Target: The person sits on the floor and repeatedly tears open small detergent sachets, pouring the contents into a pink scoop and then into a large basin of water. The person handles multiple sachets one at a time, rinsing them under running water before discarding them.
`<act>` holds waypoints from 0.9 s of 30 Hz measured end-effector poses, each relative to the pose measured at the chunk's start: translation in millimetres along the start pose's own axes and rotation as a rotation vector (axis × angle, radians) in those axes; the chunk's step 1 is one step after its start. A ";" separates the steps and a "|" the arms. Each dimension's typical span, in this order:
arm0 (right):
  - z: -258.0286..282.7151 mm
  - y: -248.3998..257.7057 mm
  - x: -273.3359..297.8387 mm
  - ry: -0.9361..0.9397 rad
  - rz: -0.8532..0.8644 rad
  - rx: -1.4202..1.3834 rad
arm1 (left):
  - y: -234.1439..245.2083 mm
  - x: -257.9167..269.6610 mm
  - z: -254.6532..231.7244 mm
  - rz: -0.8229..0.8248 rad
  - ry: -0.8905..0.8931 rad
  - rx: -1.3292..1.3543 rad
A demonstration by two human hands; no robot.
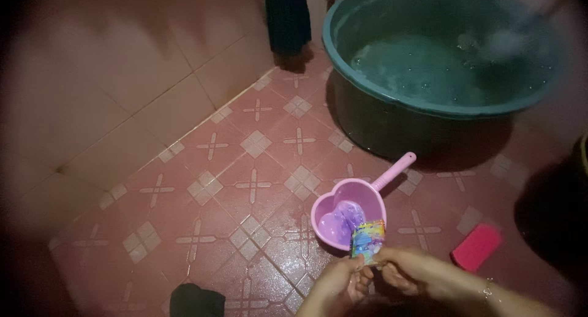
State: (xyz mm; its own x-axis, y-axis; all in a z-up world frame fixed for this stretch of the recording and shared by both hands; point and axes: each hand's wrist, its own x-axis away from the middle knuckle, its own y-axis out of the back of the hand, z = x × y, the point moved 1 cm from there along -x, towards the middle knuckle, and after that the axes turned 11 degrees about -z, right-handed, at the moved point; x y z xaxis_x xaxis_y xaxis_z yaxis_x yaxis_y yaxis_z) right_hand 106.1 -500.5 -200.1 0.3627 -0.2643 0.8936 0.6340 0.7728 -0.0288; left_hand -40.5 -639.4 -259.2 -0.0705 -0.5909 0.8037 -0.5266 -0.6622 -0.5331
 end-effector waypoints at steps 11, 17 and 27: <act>-0.9 1.9 -0.3 -0.069 0.253 -0.231 | -3.8 4.7 -8.5 0.095 0.046 0.058; 3.8 1.5 -4.7 -0.123 0.186 -0.217 | -4.1 7.4 -21.8 -0.062 -0.040 -0.270; -0.3 5.8 -25.6 -0.177 0.198 -0.267 | -10.7 17.1 -21.0 0.001 -0.043 -0.343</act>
State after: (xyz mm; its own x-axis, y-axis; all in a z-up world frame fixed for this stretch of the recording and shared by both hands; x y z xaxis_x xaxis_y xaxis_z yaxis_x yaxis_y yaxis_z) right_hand 100.7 -489.5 -223.4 0.3870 -0.0029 0.9221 0.7277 0.6152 -0.3035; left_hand -53.9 -632.8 -234.2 -0.0392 -0.6152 0.7874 -0.7811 -0.4726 -0.4081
